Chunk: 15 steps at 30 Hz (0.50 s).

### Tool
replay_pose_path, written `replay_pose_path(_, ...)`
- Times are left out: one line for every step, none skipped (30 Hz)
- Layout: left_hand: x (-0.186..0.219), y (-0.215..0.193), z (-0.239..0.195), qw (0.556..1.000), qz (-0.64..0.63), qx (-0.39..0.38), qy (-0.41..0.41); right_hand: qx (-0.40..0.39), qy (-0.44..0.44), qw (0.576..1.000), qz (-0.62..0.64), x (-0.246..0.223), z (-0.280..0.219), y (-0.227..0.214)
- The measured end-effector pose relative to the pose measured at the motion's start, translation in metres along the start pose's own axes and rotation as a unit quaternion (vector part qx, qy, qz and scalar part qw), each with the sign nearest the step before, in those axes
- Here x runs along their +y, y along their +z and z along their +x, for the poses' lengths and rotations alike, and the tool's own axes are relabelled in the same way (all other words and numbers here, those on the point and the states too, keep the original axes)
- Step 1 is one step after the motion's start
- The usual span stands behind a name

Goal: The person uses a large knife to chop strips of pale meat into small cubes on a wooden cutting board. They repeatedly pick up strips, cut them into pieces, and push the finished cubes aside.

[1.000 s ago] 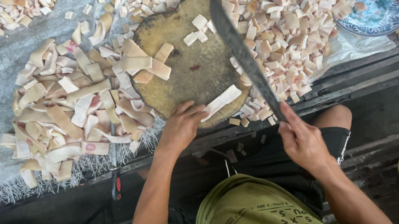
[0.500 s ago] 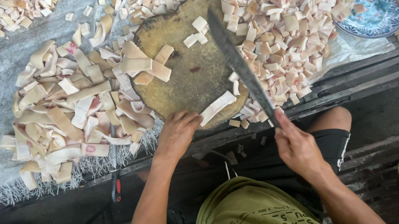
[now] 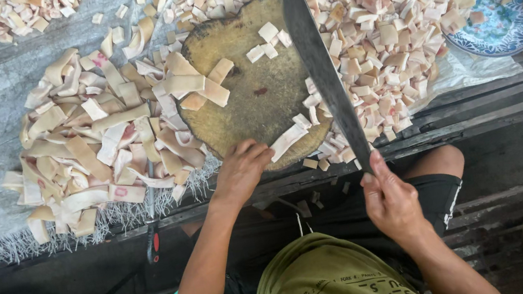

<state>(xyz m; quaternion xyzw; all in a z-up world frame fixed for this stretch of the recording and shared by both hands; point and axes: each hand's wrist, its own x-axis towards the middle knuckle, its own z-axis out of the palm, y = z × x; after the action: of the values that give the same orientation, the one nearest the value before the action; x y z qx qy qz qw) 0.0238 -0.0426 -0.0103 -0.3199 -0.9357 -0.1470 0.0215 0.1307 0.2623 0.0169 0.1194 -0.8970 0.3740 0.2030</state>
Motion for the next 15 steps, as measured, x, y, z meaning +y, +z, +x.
replay_pose_path(0.000,0.001,0.001,1.000,0.003,0.013,0.001,-0.007,-0.034,0.999,-0.002,0.004,0.002,0.009)
replay_pose_path(0.000,0.002,0.001,1.000,0.005,0.025,0.002,-0.014,-0.069,0.998,-0.004,0.006,0.003,0.013)
replay_pose_path(0.001,0.003,0.002,0.999,0.008,0.040,0.003,-0.098,-0.012,0.994,-0.039,0.007,0.003,0.016)
replay_pose_path(0.001,0.004,0.002,0.999,0.005,0.039,0.001,-0.181,0.046,0.980,-0.074,0.005,0.003,0.021)
replay_pose_path(0.001,0.004,0.002,0.999,0.002,0.036,-0.002,-0.261,0.105,0.954,-0.107,0.004,0.004,0.023)
replay_pose_path(0.001,0.004,0.002,0.999,0.000,0.033,-0.005,-0.221,0.087,0.967,-0.090,0.005,0.006,0.019)
replay_pose_path(0.001,0.005,0.001,0.999,0.001,0.039,-0.002,-0.181,0.070,0.978,-0.072,0.006,0.006,0.014)
replay_pose_path(0.001,0.005,0.001,0.999,0.002,0.046,0.001,-0.140,0.053,0.987,-0.054,0.006,0.006,0.010)
replay_pose_path(0.002,0.006,0.003,0.999,0.002,0.053,0.003,-0.098,0.038,0.994,-0.039,0.006,0.005,0.008)
replay_pose_path(0.001,0.005,0.006,0.999,0.008,0.046,0.001,-0.056,0.023,0.998,-0.023,0.007,0.002,0.005)
replay_pose_path(0.001,0.005,0.006,0.999,0.012,0.037,-0.003,-0.017,0.011,1.000,-0.007,0.008,-0.003,0.004)
replay_pose_path(0.003,0.005,0.006,0.999,0.017,0.028,-0.007,-0.018,-0.005,1.000,-0.008,0.009,-0.007,0.008)
replay_pose_path(0.003,0.004,0.008,1.000,0.009,0.029,-0.006,-0.014,-0.023,1.000,-0.010,0.011,-0.007,0.017)
replay_pose_path(0.004,0.002,0.008,1.000,0.002,0.029,-0.005,-0.011,-0.041,0.999,-0.013,0.012,-0.006,0.021)
replay_pose_path(0.005,0.002,0.009,0.999,-0.006,0.031,-0.005,-0.123,-0.003,0.990,-0.067,0.012,-0.006,0.025)
